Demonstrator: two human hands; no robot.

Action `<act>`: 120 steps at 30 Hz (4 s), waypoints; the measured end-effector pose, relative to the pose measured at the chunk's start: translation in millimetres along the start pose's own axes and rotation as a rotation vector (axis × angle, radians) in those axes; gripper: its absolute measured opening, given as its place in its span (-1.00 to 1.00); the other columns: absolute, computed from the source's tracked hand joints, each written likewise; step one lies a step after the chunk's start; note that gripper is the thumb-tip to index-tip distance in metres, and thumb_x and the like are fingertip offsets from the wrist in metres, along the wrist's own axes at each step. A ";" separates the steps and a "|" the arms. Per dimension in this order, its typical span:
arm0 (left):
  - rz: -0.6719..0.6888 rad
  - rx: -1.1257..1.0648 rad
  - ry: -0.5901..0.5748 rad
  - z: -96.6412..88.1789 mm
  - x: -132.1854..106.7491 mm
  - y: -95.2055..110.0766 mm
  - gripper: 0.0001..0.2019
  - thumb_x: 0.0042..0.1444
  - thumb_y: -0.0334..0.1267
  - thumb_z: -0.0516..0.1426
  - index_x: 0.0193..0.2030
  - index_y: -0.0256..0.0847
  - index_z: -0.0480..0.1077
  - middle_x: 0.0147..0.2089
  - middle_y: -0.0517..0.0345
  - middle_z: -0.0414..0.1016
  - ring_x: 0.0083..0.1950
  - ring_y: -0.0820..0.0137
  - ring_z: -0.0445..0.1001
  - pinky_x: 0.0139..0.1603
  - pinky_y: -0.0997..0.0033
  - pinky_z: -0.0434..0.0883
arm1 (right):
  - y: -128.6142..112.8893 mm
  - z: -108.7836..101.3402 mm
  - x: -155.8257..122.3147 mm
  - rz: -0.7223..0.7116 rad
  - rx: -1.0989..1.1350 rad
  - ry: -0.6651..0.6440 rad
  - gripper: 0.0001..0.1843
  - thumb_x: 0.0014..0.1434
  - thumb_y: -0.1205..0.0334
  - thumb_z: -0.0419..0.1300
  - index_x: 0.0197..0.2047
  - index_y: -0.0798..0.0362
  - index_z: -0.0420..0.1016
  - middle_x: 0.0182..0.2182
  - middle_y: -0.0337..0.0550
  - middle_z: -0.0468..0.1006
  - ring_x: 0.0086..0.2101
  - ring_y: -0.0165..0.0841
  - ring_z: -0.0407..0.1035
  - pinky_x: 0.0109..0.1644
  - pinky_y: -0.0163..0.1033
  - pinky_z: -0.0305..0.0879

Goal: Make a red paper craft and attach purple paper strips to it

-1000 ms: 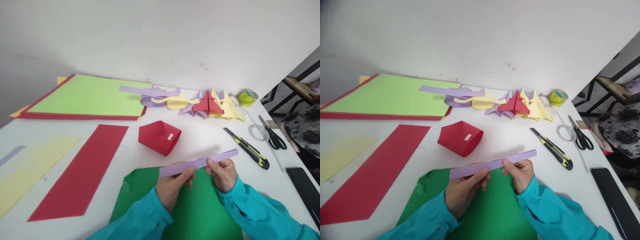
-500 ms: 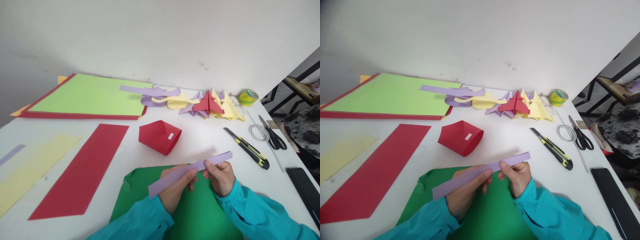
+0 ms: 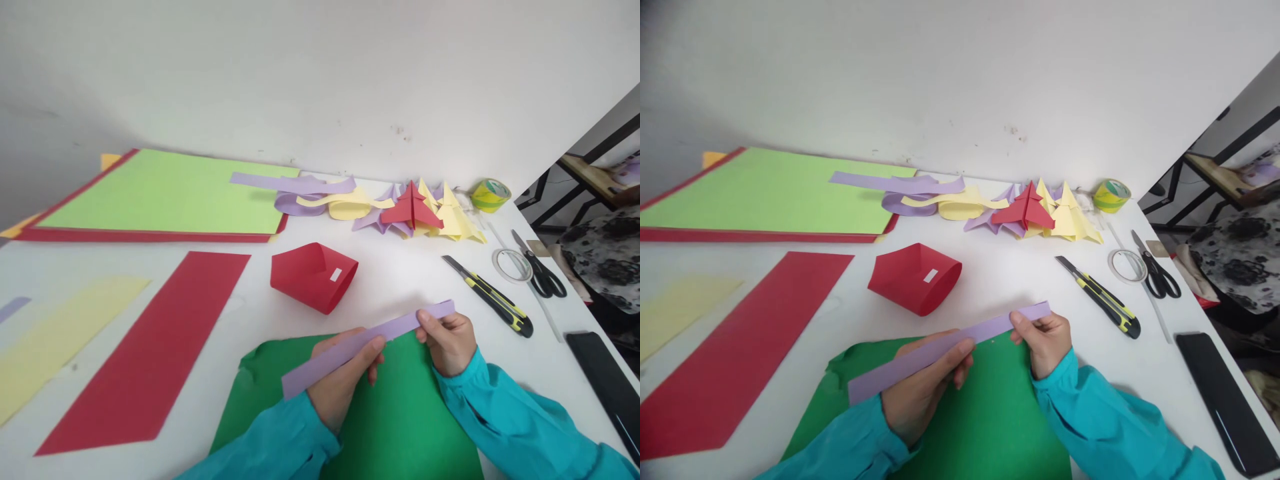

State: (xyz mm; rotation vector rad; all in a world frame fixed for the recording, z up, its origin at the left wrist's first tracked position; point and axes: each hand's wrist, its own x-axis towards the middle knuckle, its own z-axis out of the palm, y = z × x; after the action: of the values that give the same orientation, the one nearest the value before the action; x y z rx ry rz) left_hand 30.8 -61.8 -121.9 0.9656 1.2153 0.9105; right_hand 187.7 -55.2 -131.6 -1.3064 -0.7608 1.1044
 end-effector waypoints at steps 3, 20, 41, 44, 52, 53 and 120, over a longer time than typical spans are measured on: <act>-0.026 -0.052 0.006 0.0 0.3 0.4 -0.69 -0.10 -0.06 0.20 -0.66 -0.23 0.35 -0.72 0.25 0.29 -0.64 0.50 0.23 -0.59 0.49 0.18 | -0.3 -1.0 1.8 -0.020 0.005 0.012 -0.70 -0.19 0.08 0.40 -0.71 0.09 0.47 -0.77 -0.25 0.44 -0.69 -0.47 0.23 -0.58 -0.31 0.15; -0.024 -0.090 -0.019 -4.0 4.6 -6.4 -0.69 -0.12 -0.05 0.22 -0.64 -0.25 0.37 -0.69 0.23 0.32 -0.63 0.49 0.27 -0.61 0.51 0.22 | 2.5 -4.5 12.1 -0.006 0.136 -0.043 -0.57 -0.03 -0.08 0.25 -0.70 0.08 0.50 -0.75 -0.16 0.46 -0.67 -0.41 0.29 -0.55 -0.28 0.20; 0.074 0.033 -0.074 -1.8 3.8 -5.5 -0.69 -0.03 -0.03 0.16 -0.62 -0.22 0.38 -0.68 0.23 0.33 -0.59 0.45 0.29 -0.53 0.47 0.23 | -5.0 8.2 -12.2 0.033 -0.042 -0.400 -0.82 -0.15 0.14 0.37 -0.56 0.07 0.55 -0.65 -0.23 0.52 -0.61 -0.42 0.36 -0.54 -0.32 0.32; 0.094 0.069 -0.090 0.0 -0.4 3.2 -0.69 -0.03 -0.07 0.17 -0.66 -0.20 0.37 -0.69 0.24 0.31 -0.58 0.46 0.27 -0.52 0.47 0.20 | -10.3 9.8 -12.6 0.050 -0.027 -0.459 -0.82 -0.12 0.13 0.35 -0.56 0.07 0.53 -0.64 -0.23 0.51 -0.58 -0.41 0.37 -0.50 -0.31 0.34; 0.031 -0.056 -0.128 -2.2 3.4 0.3 -0.72 -0.06 -0.08 0.20 -0.63 -0.22 0.37 -0.70 0.26 0.31 -0.61 0.50 0.27 -0.53 0.50 0.20 | -6.6 5.7 -8.4 0.070 0.013 -0.415 -0.79 -0.18 0.13 0.39 -0.63 0.06 0.52 -0.70 -0.25 0.46 -0.64 -0.43 0.30 -0.56 -0.31 0.28; 0.020 -0.064 -0.131 -2.6 4.3 -0.8 -0.72 -0.07 -0.08 0.20 -0.63 -0.22 0.36 -0.70 0.26 0.31 -0.62 0.50 0.27 -0.55 0.50 0.20 | -6.4 5.2 -7.5 0.081 0.022 -0.378 -0.79 -0.21 0.14 0.40 -0.64 0.07 0.51 -0.72 -0.26 0.46 -0.67 -0.45 0.29 -0.59 -0.33 0.26; -0.078 -0.343 -0.069 3.1 4.1 1.9 -0.67 -0.24 -0.11 0.30 -0.65 -0.26 0.26 -0.77 0.32 0.21 -0.70 0.57 0.15 -0.66 0.52 0.07 | -9.4 -10.3 -3.9 0.051 -0.137 -0.424 -0.74 -0.08 0.11 0.34 -0.60 0.09 0.45 -0.73 -0.26 0.43 -0.69 -0.45 0.27 -0.62 -0.33 0.16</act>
State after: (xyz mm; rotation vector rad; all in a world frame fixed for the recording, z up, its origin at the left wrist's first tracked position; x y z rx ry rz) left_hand 34.3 -57.6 -121.2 0.6651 0.9909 0.9776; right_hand 197.8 -61.7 -123.4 -1.2230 -1.1374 1.4140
